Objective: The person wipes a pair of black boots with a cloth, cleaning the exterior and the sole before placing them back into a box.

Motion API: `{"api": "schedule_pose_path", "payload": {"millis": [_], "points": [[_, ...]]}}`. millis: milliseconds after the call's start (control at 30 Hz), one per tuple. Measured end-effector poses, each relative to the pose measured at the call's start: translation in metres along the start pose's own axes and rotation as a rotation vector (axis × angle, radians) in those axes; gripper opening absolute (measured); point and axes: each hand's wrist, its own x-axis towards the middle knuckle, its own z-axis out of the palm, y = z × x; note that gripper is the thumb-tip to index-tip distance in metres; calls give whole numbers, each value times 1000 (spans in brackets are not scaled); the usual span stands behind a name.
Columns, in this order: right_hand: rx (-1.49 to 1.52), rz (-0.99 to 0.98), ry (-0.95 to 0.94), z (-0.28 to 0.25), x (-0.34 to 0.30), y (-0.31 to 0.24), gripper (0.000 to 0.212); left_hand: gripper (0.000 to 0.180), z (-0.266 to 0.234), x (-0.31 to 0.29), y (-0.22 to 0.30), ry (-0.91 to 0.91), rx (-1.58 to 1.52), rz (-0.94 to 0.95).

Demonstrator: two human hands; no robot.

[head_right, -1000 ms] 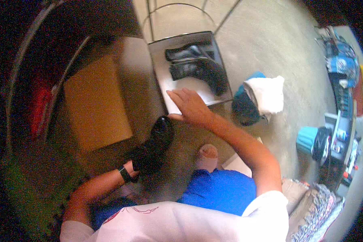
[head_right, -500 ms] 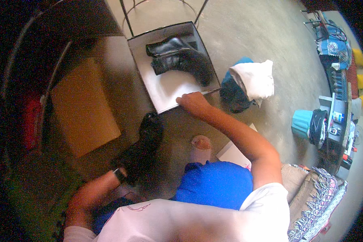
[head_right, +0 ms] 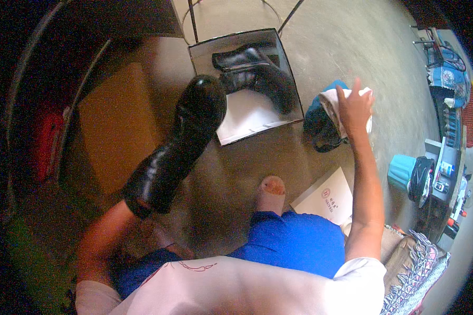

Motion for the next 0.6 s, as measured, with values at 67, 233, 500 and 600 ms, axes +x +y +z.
{"api": "schedule_pose_path", "payload": {"millis": [67,233,500,600], "points": [[272,246,-361,7,10,29,86,30,13,14,-21,87,46,49],[480,281,-508,40,3,47,98,39,26,21,-24,61,542,-80],[200,279,-436,44,-1,42,89,44,-17,66,-11,-255,1003,241],[364,-55,-370,46,-2,58,77,44,-5,61,-34,-239,1080,173]]}}
